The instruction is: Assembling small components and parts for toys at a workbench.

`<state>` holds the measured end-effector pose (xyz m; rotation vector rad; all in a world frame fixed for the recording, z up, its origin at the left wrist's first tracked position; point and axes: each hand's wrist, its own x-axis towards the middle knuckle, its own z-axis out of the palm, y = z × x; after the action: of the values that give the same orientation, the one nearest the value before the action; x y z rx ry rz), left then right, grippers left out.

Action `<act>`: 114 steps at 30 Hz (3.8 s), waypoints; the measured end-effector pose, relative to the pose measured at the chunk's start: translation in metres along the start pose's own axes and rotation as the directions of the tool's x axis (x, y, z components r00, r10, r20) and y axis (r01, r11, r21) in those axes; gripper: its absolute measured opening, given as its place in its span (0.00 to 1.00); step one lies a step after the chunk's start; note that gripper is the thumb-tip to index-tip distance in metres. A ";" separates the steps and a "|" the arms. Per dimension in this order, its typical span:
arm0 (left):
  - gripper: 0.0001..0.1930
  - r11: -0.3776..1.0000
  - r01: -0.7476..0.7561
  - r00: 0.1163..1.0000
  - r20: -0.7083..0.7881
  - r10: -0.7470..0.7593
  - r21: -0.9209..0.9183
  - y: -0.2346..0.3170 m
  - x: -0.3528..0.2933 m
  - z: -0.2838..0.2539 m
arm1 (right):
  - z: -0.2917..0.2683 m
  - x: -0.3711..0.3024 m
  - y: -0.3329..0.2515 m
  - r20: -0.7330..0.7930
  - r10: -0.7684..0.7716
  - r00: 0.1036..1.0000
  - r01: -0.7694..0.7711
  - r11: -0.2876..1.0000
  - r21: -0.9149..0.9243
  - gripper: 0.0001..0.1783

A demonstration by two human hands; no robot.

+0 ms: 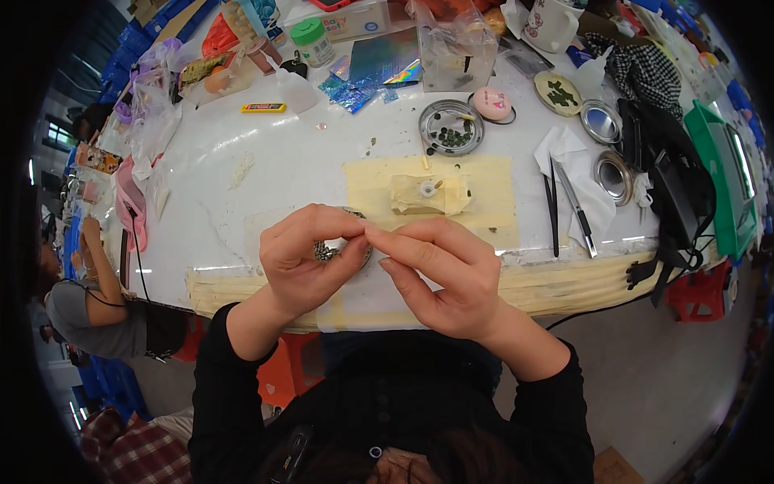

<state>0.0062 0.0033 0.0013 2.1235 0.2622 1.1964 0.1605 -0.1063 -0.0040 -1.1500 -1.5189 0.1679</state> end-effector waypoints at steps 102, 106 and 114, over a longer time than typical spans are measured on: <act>0.10 0.999 -0.027 0.999 0.045 0.028 -0.026 0.001 -0.003 0.004 | -0.002 -0.005 0.000 0.296 0.488 0.821 -0.564 0.613 0.554 0.06; 0.09 0.999 -0.004 0.998 0.055 0.006 -0.035 0.001 -0.003 0.003 | -0.001 -0.006 -0.001 0.249 0.508 0.825 -0.553 0.634 0.540 0.06; 0.06 0.432 0.726 0.679 0.461 -0.571 -0.535 0.001 -0.002 -0.007 | 0.000 0.000 0.005 -0.022 0.067 0.998 -0.069 0.994 -0.084 0.05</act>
<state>-0.0005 0.0044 0.0033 1.2354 0.4232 0.4464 0.1627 -0.1035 -0.0070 -1.2685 -1.4828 0.1388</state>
